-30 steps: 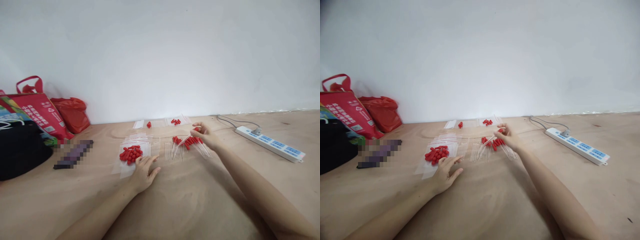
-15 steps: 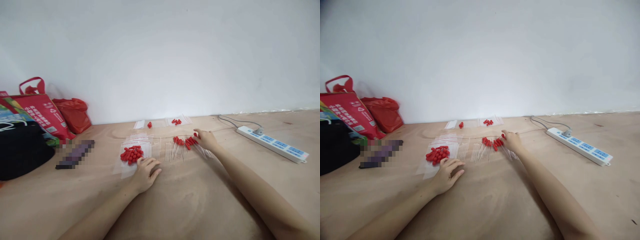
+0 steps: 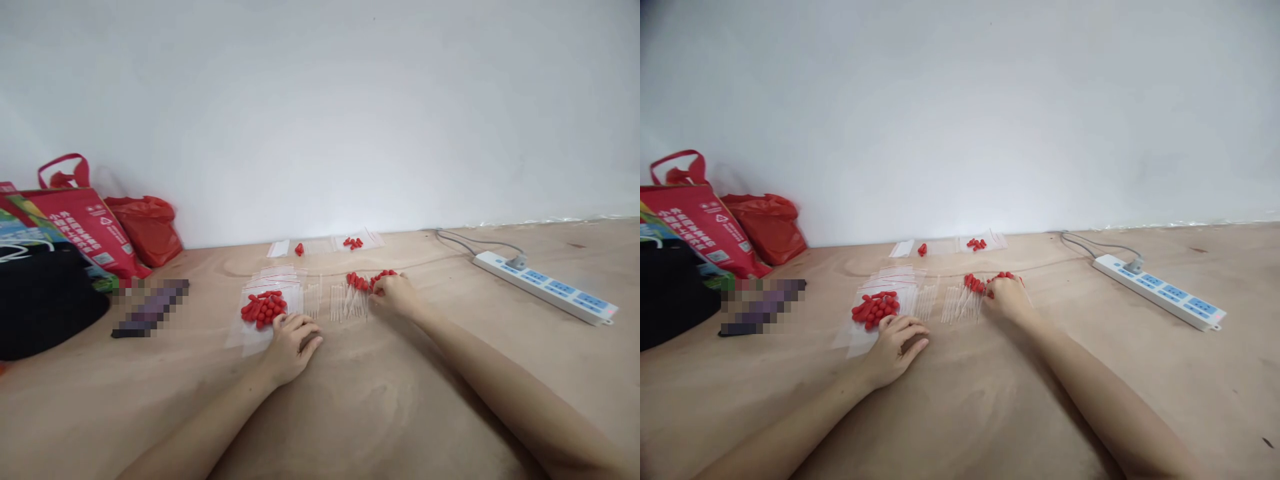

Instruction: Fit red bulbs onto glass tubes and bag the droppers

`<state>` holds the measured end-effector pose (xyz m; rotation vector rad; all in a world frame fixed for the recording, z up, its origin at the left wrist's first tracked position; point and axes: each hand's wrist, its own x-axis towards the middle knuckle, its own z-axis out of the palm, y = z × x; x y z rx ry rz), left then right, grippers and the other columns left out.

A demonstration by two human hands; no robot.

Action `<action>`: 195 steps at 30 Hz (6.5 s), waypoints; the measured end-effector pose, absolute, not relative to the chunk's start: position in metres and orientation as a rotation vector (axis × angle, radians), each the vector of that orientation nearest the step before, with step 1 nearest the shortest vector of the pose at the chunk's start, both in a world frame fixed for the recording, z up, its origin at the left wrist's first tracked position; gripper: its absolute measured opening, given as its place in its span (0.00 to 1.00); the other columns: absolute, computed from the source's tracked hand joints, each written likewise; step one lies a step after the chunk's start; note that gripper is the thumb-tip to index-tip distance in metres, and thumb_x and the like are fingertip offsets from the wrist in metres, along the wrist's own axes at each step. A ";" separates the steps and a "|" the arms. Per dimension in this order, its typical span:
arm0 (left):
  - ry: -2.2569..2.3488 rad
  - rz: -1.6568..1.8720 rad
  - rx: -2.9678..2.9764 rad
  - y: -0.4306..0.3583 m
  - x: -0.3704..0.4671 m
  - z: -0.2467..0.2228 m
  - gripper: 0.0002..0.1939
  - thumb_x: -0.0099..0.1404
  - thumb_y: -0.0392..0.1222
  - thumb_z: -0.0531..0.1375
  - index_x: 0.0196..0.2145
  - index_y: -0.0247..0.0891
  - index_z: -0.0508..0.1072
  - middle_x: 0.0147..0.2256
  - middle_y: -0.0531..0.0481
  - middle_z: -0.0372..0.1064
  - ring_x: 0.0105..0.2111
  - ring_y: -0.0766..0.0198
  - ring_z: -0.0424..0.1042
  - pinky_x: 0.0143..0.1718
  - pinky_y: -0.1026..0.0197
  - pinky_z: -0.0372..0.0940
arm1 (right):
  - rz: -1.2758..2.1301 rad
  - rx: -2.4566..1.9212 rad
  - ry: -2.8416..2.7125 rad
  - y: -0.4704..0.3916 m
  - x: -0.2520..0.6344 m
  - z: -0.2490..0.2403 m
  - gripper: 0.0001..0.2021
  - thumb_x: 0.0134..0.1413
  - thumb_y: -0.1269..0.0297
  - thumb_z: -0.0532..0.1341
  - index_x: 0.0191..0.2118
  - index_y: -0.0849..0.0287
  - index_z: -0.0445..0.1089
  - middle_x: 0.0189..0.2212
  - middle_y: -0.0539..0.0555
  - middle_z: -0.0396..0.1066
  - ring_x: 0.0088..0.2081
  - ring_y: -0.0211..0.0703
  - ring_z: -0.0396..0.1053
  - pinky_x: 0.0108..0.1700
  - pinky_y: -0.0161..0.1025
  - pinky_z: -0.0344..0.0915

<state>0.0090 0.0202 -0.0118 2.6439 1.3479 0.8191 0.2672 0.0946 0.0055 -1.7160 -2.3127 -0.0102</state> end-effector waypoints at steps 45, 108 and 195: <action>1.404 0.779 2.642 0.020 0.010 -0.009 0.06 0.59 0.38 0.54 0.30 0.40 0.71 0.34 0.51 0.70 0.36 0.61 0.66 0.41 0.51 0.46 | 0.138 -2.116 -2.047 0.081 0.245 0.005 0.13 0.45 0.76 0.50 0.41 0.67 0.58 0.35 0.64 0.69 0.40 0.51 0.66 0.38 0.41 0.51; 1.222 0.901 2.927 0.026 0.006 -0.008 0.18 0.60 0.28 0.46 0.41 0.41 0.70 0.30 0.50 0.72 0.28 0.65 0.67 0.33 0.57 0.46 | 0.556 -0.719 -2.058 0.040 0.213 -0.019 0.09 0.55 0.64 0.52 0.32 0.58 0.69 0.28 0.53 0.69 0.32 0.38 0.66 0.35 0.36 0.63; 1.721 0.901 2.594 0.032 0.020 -0.005 0.05 0.58 0.38 0.54 0.28 0.40 0.71 0.35 0.49 0.68 0.37 0.58 0.65 0.40 0.52 0.51 | -0.125 -1.571 -2.118 0.120 0.271 -0.023 0.09 0.51 0.66 0.54 0.31 0.60 0.71 0.29 0.57 0.66 0.34 0.43 0.64 0.35 0.37 0.56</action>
